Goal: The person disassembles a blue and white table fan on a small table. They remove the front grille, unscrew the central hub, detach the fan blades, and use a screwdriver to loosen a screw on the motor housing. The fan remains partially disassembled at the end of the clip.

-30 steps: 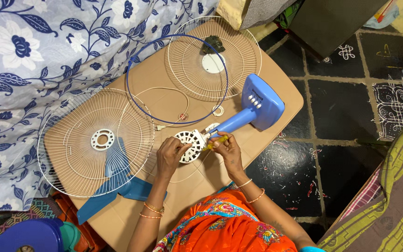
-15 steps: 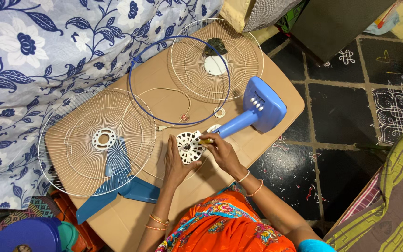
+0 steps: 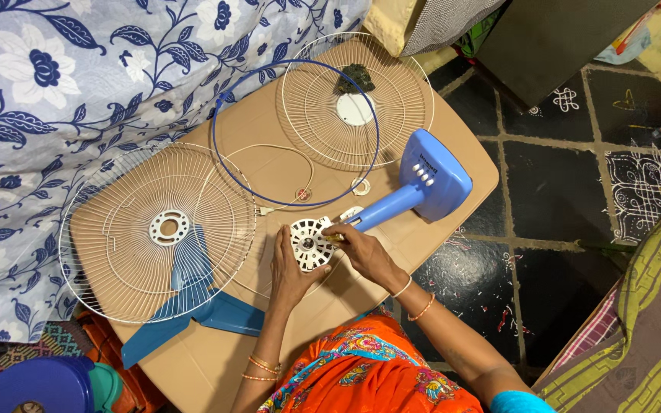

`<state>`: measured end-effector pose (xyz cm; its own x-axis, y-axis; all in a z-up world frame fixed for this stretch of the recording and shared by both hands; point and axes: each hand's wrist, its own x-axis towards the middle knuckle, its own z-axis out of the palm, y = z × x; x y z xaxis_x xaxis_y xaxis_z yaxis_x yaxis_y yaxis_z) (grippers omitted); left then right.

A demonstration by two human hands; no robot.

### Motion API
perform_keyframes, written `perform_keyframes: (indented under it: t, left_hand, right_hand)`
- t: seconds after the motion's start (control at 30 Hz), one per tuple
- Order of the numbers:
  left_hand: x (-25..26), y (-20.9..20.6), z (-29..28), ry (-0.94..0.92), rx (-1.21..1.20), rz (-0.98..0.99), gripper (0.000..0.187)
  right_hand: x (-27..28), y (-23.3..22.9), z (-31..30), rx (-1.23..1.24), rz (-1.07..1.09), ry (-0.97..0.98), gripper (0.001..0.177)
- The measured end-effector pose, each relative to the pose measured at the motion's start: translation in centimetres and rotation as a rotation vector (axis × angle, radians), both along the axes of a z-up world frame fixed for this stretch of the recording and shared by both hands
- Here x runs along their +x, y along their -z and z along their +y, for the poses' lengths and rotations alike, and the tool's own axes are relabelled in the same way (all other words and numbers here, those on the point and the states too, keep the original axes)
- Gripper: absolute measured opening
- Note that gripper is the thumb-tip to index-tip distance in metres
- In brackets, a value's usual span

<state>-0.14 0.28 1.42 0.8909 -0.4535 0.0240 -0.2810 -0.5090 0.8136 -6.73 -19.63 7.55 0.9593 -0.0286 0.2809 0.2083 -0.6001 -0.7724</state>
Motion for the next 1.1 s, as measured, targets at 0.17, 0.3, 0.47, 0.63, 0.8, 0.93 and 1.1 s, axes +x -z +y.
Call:
perform_keyframes:
  t: [0.17, 0.3, 0.47, 0.63, 0.8, 0.93, 1.1]
  left_hand:
    - [-0.2, -0.8, -0.4, -0.043, -0.122, 0.097, 0.128]
    - [-1.1, -1.3, -0.5, -0.059, -0.169, 0.078, 0.129]
    - [-2.8, -1.7, -0.5, -0.066, -0.185, 0.029, 0.123]
    - [-3.7, -1.6, -0.4, -0.056, -0.158, -0.047, 0.123]
    - [-3.8, -1.4, -0.4, -0.063, -0.149, -0.044, 0.123]
    - [-3.7, -1.3, -0.5, -0.057, -0.152, -0.056, 0.124]
    - [-3.8, -1.2, -0.5, -0.056, -0.144, -0.038, 0.124]
  right_hand:
    - [-1.3, 0.4, 0.4, 0.058, -0.026, 0.101, 0.032]
    - [-3.0, 1.4, 0.7, 0.241, -0.032, 0.164, 0.029]
    - [-4.2, 2.7, 0.9, 0.317, -0.062, 0.175, 0.026]
    - [-5.5, 3.6, 1.0, 0.258, -0.154, 0.170, 0.026]
    - [-6.6, 4.1, 0.9, 0.289, -0.181, 0.149, 0.029]
    - [-6.8, 4.2, 0.7, 0.286, -0.205, 0.150, 0.030]
    - [-6.8, 3.9, 0.7, 0.277, -0.179, 0.102, 0.027]
